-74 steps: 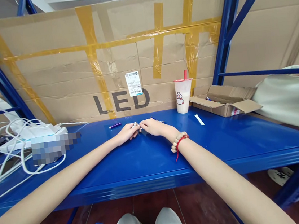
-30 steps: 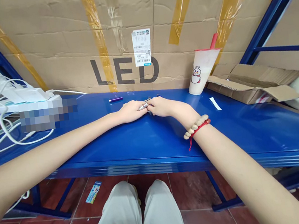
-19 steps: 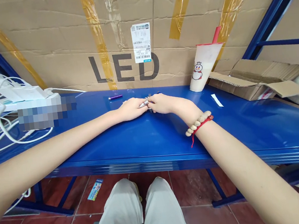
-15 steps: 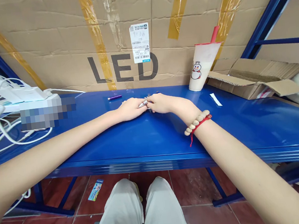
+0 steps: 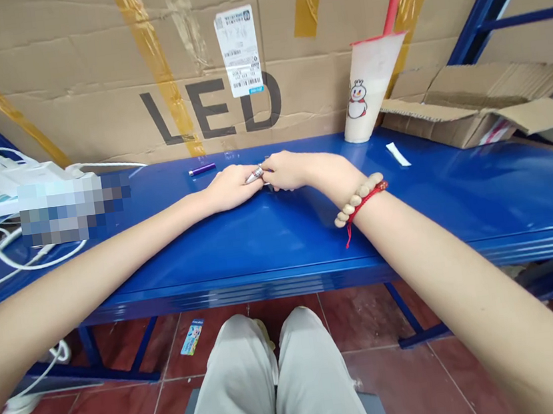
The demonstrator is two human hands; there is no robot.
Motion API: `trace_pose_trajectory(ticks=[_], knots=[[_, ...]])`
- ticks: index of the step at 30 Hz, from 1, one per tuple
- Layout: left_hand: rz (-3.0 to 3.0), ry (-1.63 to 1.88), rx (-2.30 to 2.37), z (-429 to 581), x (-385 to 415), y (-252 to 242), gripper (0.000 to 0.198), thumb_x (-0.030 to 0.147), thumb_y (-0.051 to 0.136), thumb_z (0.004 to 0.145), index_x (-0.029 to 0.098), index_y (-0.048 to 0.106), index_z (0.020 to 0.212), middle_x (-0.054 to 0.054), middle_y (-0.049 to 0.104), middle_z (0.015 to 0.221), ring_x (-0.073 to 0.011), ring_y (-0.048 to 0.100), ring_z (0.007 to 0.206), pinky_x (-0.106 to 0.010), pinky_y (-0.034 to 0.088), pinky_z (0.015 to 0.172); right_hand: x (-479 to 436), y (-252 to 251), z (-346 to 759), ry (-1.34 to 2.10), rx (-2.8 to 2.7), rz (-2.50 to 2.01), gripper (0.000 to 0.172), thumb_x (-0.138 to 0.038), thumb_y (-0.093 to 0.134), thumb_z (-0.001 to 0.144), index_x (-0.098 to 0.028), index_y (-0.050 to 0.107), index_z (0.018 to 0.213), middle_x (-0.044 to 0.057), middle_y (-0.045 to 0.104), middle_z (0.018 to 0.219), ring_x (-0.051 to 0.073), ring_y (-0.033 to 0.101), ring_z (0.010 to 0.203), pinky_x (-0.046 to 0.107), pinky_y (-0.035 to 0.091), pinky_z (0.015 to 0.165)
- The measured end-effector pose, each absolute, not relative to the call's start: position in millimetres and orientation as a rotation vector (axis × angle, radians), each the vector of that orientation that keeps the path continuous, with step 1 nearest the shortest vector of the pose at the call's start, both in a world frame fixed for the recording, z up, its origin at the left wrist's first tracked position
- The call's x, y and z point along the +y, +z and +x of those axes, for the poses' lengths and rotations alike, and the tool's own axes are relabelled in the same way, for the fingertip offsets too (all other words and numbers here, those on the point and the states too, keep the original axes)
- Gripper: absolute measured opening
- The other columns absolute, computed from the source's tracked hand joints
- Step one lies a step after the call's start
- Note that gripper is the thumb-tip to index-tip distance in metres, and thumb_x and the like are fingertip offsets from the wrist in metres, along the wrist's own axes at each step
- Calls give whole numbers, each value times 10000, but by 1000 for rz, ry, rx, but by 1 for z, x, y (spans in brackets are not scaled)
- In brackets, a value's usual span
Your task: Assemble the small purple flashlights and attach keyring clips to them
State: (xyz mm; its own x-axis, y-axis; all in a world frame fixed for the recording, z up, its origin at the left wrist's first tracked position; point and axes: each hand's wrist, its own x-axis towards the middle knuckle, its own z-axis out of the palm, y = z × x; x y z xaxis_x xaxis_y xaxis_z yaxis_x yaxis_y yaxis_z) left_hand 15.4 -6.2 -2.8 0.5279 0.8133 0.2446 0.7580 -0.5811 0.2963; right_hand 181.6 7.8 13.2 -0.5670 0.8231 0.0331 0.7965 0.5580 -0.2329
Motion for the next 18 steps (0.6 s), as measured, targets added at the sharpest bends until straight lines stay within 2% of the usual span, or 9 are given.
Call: trace_pose_trajectory(ticks=[9, 18], knots=[[2626, 596, 1276, 15, 0, -7, 251, 253, 432, 828, 158, 659, 878, -26, 664, 910, -213, 586, 947, -280, 437, 830, 27, -2, 192, 286, -2615, -1285, 300, -324, 438, 928, -147, 659, 829, 18, 625, 703, 173, 650, 793, 293, 470, 727], [2608, 592, 1307, 16, -3, -5, 241, 261, 436, 821, 160, 653, 856, -28, 668, 850, -212, 589, 888, -280, 442, 781, 26, 2, 188, 305, -2619, -1369, 229, -266, 496, 894, -137, 637, 768, 50, 642, 731, 199, 640, 833, 274, 446, 714]])
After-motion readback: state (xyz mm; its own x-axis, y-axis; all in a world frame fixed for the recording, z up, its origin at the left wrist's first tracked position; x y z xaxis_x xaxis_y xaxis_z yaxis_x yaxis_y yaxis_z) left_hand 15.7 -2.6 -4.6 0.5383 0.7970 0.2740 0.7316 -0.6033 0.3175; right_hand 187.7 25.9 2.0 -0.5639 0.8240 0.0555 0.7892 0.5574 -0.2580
